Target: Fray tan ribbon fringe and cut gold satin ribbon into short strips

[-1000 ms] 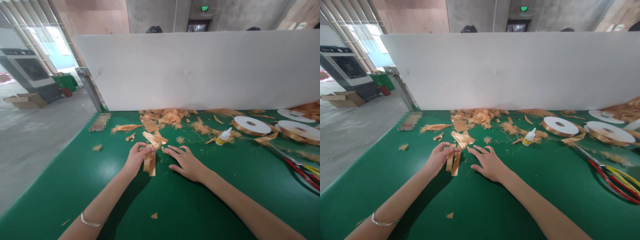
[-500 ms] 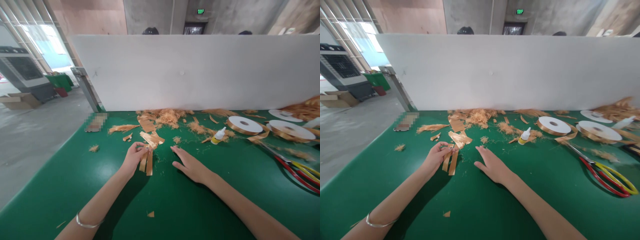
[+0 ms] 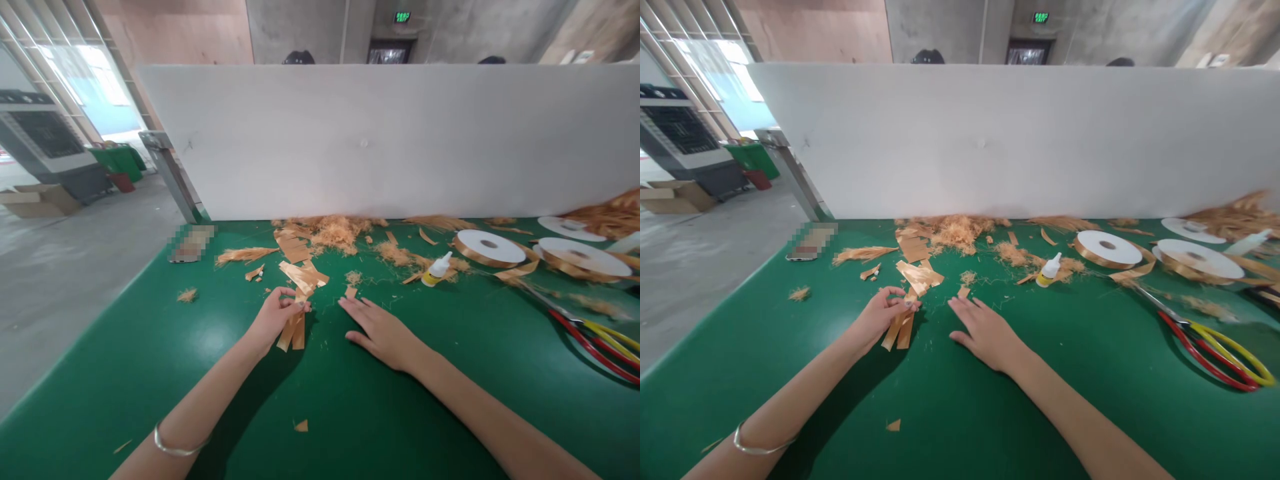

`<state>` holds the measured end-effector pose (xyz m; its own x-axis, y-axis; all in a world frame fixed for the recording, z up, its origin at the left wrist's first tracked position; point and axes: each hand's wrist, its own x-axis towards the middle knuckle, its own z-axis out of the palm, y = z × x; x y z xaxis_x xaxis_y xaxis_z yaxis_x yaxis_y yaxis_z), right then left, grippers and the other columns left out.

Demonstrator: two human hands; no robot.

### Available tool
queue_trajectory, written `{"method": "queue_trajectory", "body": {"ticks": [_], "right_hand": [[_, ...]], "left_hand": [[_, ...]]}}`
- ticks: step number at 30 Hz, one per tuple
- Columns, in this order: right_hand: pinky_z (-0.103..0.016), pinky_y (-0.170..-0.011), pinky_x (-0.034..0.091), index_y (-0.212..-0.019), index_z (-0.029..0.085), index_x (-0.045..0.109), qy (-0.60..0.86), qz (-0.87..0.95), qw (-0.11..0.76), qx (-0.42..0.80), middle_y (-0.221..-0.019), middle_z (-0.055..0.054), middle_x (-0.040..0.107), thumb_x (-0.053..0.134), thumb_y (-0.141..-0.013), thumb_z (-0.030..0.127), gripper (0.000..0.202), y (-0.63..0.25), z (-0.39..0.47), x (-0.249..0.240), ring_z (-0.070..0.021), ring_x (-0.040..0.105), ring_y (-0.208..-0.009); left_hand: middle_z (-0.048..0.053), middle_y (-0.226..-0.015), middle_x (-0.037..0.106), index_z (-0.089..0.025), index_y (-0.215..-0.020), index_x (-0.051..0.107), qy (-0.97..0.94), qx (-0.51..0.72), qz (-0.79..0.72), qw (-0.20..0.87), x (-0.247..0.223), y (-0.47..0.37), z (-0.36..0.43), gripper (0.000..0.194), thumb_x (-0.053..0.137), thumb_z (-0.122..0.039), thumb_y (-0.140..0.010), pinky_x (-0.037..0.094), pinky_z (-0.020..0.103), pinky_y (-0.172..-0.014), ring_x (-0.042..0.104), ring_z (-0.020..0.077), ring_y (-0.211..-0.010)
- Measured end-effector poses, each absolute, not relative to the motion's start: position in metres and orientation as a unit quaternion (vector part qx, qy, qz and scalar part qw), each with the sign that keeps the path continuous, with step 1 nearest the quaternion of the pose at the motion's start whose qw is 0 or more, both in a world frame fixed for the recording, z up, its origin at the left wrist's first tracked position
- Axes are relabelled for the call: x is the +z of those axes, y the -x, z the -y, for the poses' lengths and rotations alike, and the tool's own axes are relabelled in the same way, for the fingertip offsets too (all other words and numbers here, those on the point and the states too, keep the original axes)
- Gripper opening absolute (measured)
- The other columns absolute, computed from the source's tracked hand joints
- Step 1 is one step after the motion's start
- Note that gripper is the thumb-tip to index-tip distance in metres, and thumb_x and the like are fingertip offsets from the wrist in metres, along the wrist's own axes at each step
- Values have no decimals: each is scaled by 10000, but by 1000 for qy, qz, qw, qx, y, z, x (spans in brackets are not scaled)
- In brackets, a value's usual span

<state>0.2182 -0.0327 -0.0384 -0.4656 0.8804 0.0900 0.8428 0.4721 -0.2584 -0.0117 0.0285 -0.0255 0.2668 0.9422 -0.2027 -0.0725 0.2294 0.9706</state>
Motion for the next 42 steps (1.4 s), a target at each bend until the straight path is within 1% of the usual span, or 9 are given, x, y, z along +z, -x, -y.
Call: {"method": "queue_trajectory", "body": {"ticks": [4,11,14,20,26,30,35,39,42], "right_hand": [[-455,-1095,266,-1433,188,260,587,799,100,87,-1452,-65,307,206,-897,594,675,-255,26,-43,-233,285,-1334],[-445,-1131,154,-1448,115,193,678,726,90,72,-1492,-73,177,141,-874,638,778,-277,28,-50,-220,160,-1374],[-423,-1139,133,-1453,110,167,670,733,99,62,-1491,-70,188,126,-885,618,763,-270,37,-51,-202,168,-1373],[-448,-1128,183,-1455,137,168,675,728,91,75,-1483,-76,213,180,-886,610,740,-266,68,-54,-222,195,-1363],[-478,-1121,197,-1455,251,157,598,793,85,80,-1493,-13,202,275,-889,580,665,-262,83,-49,-226,171,-1370],[-481,-1130,146,-1451,271,163,559,822,67,91,-1505,19,156,255,-888,591,654,-253,70,-44,-209,116,-1384],[-503,-1120,90,-1454,239,173,564,820,49,84,-1513,-14,95,157,-881,623,690,-240,38,-48,-225,71,-1387],[-512,-1105,117,-1454,215,185,607,790,40,75,-1516,-46,75,130,-849,674,761,-243,-4,-51,-241,58,-1388],[-593,-1066,129,-1420,132,290,697,715,40,43,-1493,-140,184,182,-858,650,772,-259,-38,-45,-319,133,-1372]], "left_hand": [[60,-711,708,-190,-846,443,-458,394,-463,648,-26,12,-30,396,748,-257,-601,396,391,-935,655,262,-948],[58,-708,705,-191,-863,442,-456,397,-451,657,-27,14,-31,406,749,-269,-609,392,392,-941,647,265,-973],[59,-711,709,-191,-864,443,-452,400,-449,659,-28,15,-32,406,751,-276,-614,386,396,-953,647,264,-976],[69,-707,710,-190,-844,451,-444,403,-440,668,-31,14,-35,406,763,-297,-607,388,410,-956,651,271,-965],[58,-673,703,-187,-820,461,-426,411,-453,667,-25,12,-32,418,783,-274,-568,401,401,-948,660,269,-941],[69,-711,710,-186,-836,467,-426,404,-451,672,-26,12,-32,406,776,-285,-590,407,395,-944,652,266,-964],[77,-720,711,-182,-818,471,-404,408,-454,682,-27,13,-34,404,786,-264,-580,439,364,-900,665,251,-926],[80,-737,712,-183,-818,462,-394,401,-458,688,-23,12,-32,364,763,-216,-615,458,348,-866,672,234,-899],[63,-691,701,-183,-808,462,-394,404,-457,688,-19,11,-30,354,759,-201,-616,464,358,-860,671,242,-898]]}}
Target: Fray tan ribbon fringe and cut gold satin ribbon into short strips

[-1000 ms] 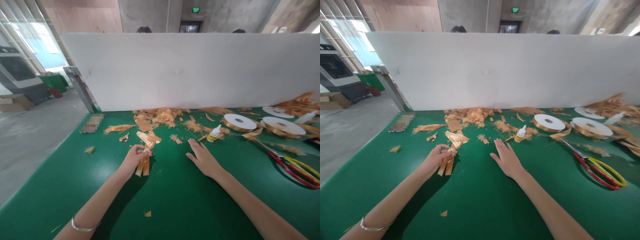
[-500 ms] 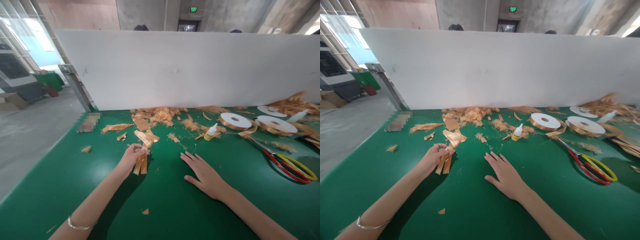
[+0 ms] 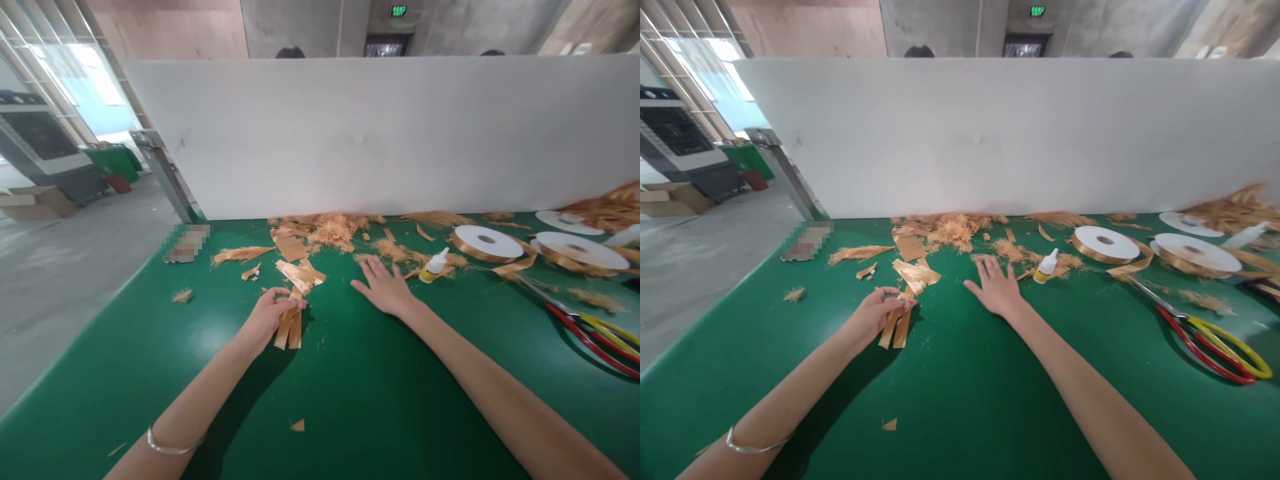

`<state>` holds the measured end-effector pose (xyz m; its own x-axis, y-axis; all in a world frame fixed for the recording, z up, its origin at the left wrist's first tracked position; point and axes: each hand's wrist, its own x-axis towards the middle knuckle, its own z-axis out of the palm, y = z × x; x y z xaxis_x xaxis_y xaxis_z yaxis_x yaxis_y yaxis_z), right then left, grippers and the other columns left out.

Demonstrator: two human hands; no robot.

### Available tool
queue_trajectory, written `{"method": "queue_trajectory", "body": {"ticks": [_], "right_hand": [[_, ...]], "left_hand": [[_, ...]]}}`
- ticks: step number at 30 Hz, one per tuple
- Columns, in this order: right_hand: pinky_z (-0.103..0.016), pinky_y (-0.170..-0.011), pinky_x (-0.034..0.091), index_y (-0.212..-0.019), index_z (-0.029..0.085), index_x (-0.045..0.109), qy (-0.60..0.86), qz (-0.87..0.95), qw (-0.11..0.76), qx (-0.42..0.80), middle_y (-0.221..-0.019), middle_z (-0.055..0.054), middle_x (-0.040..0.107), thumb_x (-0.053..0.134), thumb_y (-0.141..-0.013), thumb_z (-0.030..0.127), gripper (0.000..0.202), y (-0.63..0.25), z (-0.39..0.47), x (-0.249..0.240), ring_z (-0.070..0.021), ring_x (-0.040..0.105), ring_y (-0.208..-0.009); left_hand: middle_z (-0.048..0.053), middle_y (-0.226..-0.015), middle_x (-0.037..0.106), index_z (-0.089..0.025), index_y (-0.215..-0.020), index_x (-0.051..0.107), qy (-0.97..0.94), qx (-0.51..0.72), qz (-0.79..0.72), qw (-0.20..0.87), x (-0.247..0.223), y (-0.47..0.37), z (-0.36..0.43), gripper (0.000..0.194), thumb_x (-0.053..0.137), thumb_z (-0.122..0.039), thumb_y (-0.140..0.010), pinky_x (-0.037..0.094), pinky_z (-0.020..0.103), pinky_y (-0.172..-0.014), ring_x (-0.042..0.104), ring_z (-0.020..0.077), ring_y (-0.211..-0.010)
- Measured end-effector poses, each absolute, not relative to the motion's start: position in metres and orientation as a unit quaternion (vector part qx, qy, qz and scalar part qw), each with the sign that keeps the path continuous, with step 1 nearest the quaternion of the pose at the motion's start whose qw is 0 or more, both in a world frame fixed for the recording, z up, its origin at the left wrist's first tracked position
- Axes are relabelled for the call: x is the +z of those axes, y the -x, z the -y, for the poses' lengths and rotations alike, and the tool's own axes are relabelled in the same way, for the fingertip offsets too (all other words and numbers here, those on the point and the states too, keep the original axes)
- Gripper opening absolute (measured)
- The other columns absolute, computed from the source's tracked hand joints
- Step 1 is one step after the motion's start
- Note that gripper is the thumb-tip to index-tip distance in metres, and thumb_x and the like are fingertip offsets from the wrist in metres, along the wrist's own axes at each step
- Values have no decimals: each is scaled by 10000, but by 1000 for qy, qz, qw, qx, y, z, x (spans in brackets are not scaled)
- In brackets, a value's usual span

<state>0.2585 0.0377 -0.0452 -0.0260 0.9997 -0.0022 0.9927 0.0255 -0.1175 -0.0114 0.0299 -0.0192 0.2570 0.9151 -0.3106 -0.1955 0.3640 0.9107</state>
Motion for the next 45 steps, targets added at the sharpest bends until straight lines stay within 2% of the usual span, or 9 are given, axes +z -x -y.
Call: {"method": "queue_trajectory", "body": {"ticks": [3,7,10,14,19,23,35,40,45], "right_hand": [[-601,-965,294,-1239,94,521,729,674,122,2,-1313,-217,469,200,-909,520,628,-274,-55,-35,-386,384,-1239],[-444,-751,467,-1207,141,516,718,673,181,-4,-1112,-189,586,130,-939,318,503,-278,-52,-23,-304,587,-965],[-367,-733,492,-1315,205,412,673,714,187,55,-1207,-154,535,309,-908,305,432,-265,-45,-15,-257,589,-991],[-337,-828,491,-1223,225,524,579,773,175,191,-1226,-101,561,360,-893,453,433,-227,-45,-5,-222,570,-1064],[-417,-1084,245,-1362,198,404,488,847,144,151,-1494,-90,216,283,-873,609,650,-168,-58,-15,-256,206,-1363],[-507,-1094,129,-1428,244,267,480,864,91,123,-1512,-42,142,104,-906,584,644,-151,-67,-33,-236,52,-1391],[-503,-1103,153,-1431,253,253,534,838,76,86,-1503,-9,171,137,-902,588,636,-208,15,-43,-219,127,-1383],[-487,-1096,201,-1425,260,248,555,817,135,80,-1459,-29,319,190,-924,527,570,-217,36,-40,-210,239,-1355],[-437,-1032,320,-1313,225,415,555,803,215,45,-1300,-68,517,233,-942,433,462,-215,29,-41,-214,440,-1219]], "left_hand": [[63,-683,698,-172,-844,475,-397,399,-460,687,-17,12,-29,340,743,-185,-634,461,355,-872,666,244,-917],[108,-785,709,-148,-960,490,-371,390,-463,705,-15,14,-30,316,679,-143,-707,485,331,-846,672,223,-900],[136,-805,706,-123,-997,480,-340,408,-459,713,-15,15,-32,333,647,-79,-712,505,297,-809,682,198,-840],[145,-774,702,-113,-969,482,-327,425,-458,709,-14,15,-32,324,642,-46,-695,520,270,-746,683,174,-733],[90,-713,690,-123,-953,501,-323,444,-455,701,-18,16,-34,323,661,-59,-680,520,270,-720,664,152,-659],[72,-679,678,-124,-904,525,-310,460,-453,698,-22,16,-34,292,677,-62,-663,515,281,-747,660,155,-649],[83,-802,705,-128,-939,577,-367,475,-475,643,-26,8,-27,252,659,-120,-700,453,330,-915,670,187,-831],[107,-985,695,-150,-1065,581,-389,480,-469,631,-28,8,-25,425,677,-109,-653,421,361,-953,628,225,-994],[132,-1176,616,-157,-1046,562,-416,511,-437,612,-31,8,-26,550,579,56,-538,376,374,-1003,551,238,-1129]]}}
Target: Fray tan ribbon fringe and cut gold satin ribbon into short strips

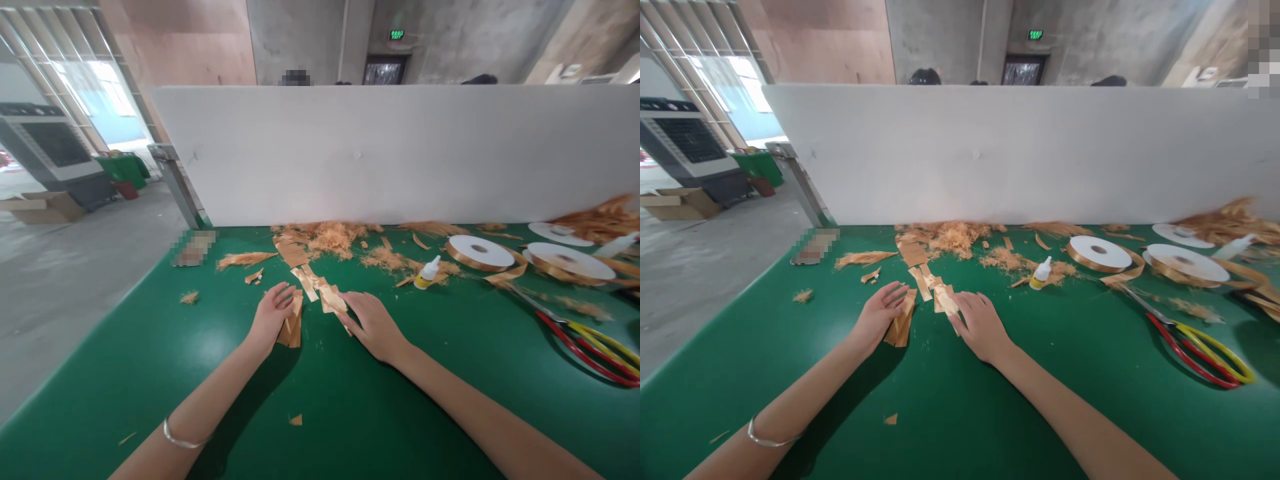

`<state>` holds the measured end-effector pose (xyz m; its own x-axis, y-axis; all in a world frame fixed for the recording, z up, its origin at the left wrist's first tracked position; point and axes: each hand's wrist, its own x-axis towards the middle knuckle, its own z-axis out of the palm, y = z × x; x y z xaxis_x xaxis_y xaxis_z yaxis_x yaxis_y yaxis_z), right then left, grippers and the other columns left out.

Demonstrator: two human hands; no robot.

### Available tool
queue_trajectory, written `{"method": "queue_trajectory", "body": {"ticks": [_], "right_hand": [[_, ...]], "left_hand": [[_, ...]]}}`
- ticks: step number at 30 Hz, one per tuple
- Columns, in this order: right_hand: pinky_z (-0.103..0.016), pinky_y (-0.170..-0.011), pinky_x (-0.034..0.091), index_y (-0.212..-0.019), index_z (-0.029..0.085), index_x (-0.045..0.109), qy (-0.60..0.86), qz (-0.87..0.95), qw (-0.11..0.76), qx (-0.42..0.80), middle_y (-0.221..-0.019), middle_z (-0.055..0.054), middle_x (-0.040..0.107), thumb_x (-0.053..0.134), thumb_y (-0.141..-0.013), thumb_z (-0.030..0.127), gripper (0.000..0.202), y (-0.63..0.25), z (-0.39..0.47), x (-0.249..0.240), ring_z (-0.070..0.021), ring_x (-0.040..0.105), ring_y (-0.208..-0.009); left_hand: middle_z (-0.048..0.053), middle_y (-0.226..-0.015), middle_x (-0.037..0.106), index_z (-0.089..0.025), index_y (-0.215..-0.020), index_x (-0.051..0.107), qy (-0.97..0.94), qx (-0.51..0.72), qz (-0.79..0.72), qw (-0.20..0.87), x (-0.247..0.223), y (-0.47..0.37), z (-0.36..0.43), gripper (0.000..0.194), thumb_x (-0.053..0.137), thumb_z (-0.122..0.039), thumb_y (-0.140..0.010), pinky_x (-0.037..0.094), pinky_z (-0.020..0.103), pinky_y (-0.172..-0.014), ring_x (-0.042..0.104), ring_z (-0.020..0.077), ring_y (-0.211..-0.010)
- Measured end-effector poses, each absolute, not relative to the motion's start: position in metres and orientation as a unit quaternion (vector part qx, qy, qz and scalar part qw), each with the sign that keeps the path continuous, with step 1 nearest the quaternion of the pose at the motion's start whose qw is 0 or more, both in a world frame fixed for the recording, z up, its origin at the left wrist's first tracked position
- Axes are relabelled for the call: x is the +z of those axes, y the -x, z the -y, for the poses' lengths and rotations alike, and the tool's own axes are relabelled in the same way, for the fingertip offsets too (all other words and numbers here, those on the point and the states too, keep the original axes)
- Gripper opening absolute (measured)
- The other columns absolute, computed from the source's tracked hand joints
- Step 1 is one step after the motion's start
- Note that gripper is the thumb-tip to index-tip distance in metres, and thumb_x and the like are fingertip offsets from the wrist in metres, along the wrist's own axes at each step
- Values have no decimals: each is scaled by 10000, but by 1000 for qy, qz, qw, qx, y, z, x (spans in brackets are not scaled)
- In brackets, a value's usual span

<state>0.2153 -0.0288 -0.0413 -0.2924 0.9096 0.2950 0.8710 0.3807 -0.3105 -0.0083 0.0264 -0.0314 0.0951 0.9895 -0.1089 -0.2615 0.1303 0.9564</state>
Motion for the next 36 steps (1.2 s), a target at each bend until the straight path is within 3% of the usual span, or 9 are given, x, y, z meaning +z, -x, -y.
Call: {"method": "queue_trajectory", "body": {"ticks": [5,12,22,31,36], "right_hand": [[-396,-946,397,-1187,186,521,532,809,248,37,-1157,-99,599,275,-938,382,401,-214,19,-44,-228,517,-1110],[-386,-878,430,-1077,178,569,525,806,271,33,-1058,-109,625,307,-930,328,335,-215,16,-44,-230,548,-1027],[-384,-821,448,-1019,170,561,509,810,289,27,-1012,-107,625,358,-921,259,242,-216,15,-47,-223,559,-974],[-381,-822,442,-997,189,575,470,835,285,23,-1032,-90,622,407,-899,220,197,-214,16,-42,-217,549,-975],[-381,-826,441,-991,181,597,464,843,273,16,-1061,-93,618,415,-898,210,207,-215,16,-44,-220,535,-996]], "left_hand": [[121,-1242,560,-181,-1059,539,-412,539,-436,592,-34,9,-29,632,482,107,-500,364,358,-1026,525,217,-1161],[126,-1204,577,-178,-1028,519,-334,563,-439,615,-27,-3,-28,597,489,126,-514,370,330,-1028,517,212,-1175],[138,-1258,538,-163,-1085,489,-223,550,-440,674,-5,-8,-30,597,440,166,-589,492,166,-749,564,163,-1111],[76,-1004,646,-159,-886,531,-261,595,-445,616,-20,-19,-18,494,421,172,-536,376,293,-1014,564,158,-1109],[89,-1024,631,-156,-901,525,-304,581,-433,619,-16,-10,-15,492,447,118,-501,377,357,-1018,577,187,-1076]]}}
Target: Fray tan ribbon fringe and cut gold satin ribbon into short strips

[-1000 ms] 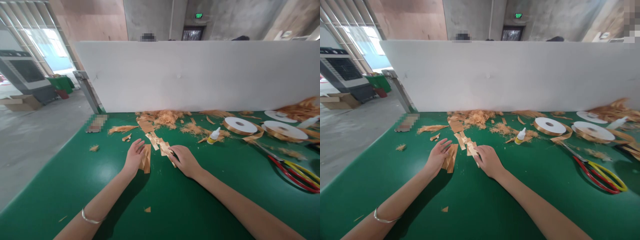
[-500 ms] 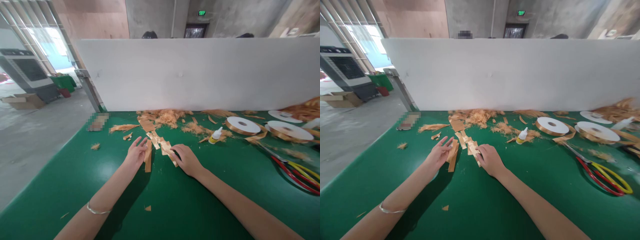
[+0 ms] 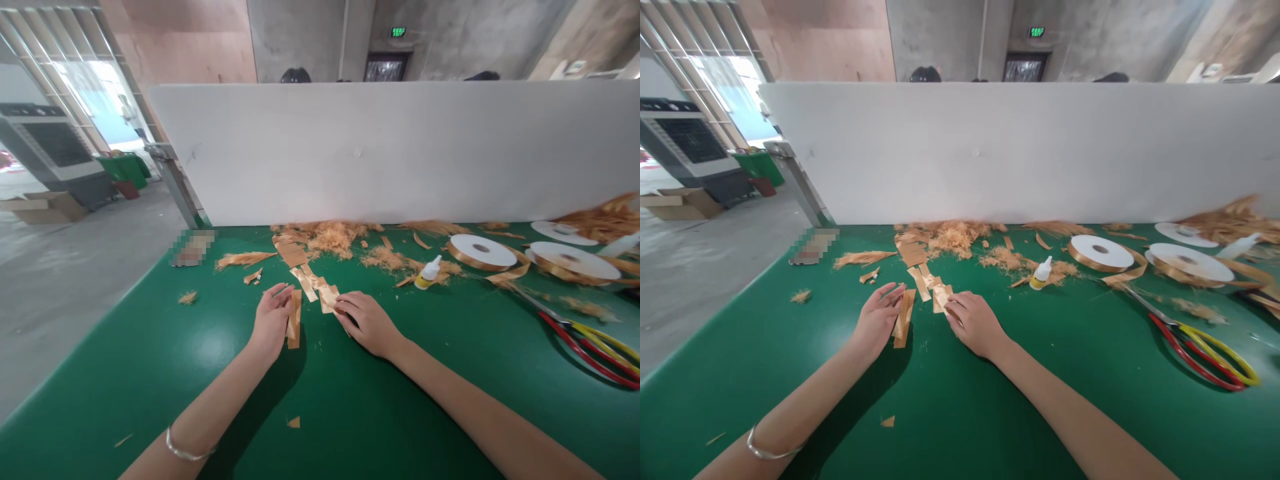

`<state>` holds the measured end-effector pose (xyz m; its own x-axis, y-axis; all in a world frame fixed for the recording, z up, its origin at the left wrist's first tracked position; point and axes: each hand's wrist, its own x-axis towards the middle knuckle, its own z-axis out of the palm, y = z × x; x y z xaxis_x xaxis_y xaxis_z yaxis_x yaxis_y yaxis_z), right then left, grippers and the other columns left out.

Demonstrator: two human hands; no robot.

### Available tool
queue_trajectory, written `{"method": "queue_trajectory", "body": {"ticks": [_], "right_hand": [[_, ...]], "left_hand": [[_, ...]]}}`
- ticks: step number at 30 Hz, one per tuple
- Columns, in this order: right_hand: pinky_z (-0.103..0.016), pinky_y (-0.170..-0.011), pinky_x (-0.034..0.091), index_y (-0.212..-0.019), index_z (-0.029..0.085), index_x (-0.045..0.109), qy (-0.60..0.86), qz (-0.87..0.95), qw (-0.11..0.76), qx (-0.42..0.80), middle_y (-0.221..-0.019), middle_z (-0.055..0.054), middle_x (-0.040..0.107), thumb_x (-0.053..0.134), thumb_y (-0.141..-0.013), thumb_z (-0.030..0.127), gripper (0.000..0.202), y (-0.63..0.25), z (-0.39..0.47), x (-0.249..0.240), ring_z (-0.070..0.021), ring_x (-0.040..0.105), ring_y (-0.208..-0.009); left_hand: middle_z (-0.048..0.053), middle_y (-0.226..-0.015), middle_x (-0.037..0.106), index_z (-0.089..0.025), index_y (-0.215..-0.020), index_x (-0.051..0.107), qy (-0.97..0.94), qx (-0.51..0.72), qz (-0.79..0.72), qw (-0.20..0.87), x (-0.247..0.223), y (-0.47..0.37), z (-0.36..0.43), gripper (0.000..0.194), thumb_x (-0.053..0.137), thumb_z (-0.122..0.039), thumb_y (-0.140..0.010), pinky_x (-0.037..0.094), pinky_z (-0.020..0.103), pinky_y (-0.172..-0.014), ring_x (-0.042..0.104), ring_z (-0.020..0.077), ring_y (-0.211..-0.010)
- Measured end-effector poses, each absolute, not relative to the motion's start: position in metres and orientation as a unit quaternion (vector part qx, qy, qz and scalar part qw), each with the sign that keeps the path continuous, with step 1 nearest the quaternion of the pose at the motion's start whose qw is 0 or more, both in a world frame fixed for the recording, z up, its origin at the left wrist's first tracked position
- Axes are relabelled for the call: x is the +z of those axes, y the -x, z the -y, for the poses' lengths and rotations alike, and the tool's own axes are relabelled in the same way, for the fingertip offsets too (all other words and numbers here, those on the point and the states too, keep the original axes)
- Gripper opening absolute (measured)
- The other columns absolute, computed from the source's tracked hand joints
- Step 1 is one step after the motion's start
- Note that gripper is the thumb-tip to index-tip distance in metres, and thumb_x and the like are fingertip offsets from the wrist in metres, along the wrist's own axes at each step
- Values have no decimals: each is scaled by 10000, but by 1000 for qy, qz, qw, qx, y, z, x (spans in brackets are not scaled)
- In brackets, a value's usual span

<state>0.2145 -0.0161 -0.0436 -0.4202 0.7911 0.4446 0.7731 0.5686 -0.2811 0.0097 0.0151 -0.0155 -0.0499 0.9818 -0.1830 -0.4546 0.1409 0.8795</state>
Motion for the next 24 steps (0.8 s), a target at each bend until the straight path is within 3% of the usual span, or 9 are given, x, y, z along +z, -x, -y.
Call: {"method": "queue_trajectory", "body": {"ticks": [7,9,11,13,15,19,21,24], "right_hand": [[-364,-824,417,-960,175,628,475,834,278,39,-1035,-84,636,420,-870,146,228,-204,-1,-30,-207,522,-972],[-353,-796,408,-952,180,638,503,829,232,76,-994,-78,643,415,-862,130,245,-192,-15,-17,-212,510,-956],[-352,-778,402,-978,188,640,524,824,184,112,-987,-87,632,443,-856,162,234,-177,-31,-6,-237,488,-983],[-358,-775,402,-982,190,641,528,822,164,135,-1019,-104,610,512,-830,213,201,-162,-47,0,-262,471,-1016],[-366,-761,408,-958,177,640,533,817,156,158,-1047,-130,586,603,-769,246,205,-151,-59,1,-288,467,-1028],[-325,-698,414,-706,171,626,523,807,155,225,-904,-122,614,636,-718,225,56,-142,-70,-4,-279,507,-975],[-283,-632,411,-589,177,586,508,801,159,275,-720,-79,617,605,-728,215,146,-143,-72,-6,-231,561,-840],[-250,-558,399,-615,180,576,498,775,188,341,-626,-28,602,577,-737,245,138,-149,-75,-10,-157,565,-635]], "left_hand": [[141,-1148,583,-152,-985,521,-486,523,-475,514,-18,15,-36,372,540,-90,-618,413,420,-978,524,248,-1147],[156,-1170,570,-139,-1041,527,-620,451,-500,403,-22,20,-38,375,549,-148,-667,397,446,-988,489,274,-1186],[177,-1260,518,-123,-1131,532,-756,349,-506,226,-27,23,-35,424,568,-226,-722,308,486,-1045,360,312,-1290],[181,-1388,401,-123,-1234,506,-833,246,-493,51,-31,26,-30,496,554,-329,-785,185,521,-1089,182,335,-1366],[156,-1457,308,-151,-1301,470,-854,169,-490,-49,-35,29,-25,512,451,-412,-861,134,538,-1092,105,334,-1384],[84,-1495,247,-272,-1344,429,-859,92,-494,-97,-35,37,-19,512,297,-499,-904,128,552,-1081,81,323,-1388],[66,-1497,242,-306,-1353,407,-862,72,-492,-97,-34,41,-18,516,260,-517,-906,118,555,-1079,78,318,-1389],[73,-1498,236,-305,-1358,399,-861,51,-499,-87,-32,45,-18,542,224,-542,-903,120,557,-1075,71,320,-1389]]}}
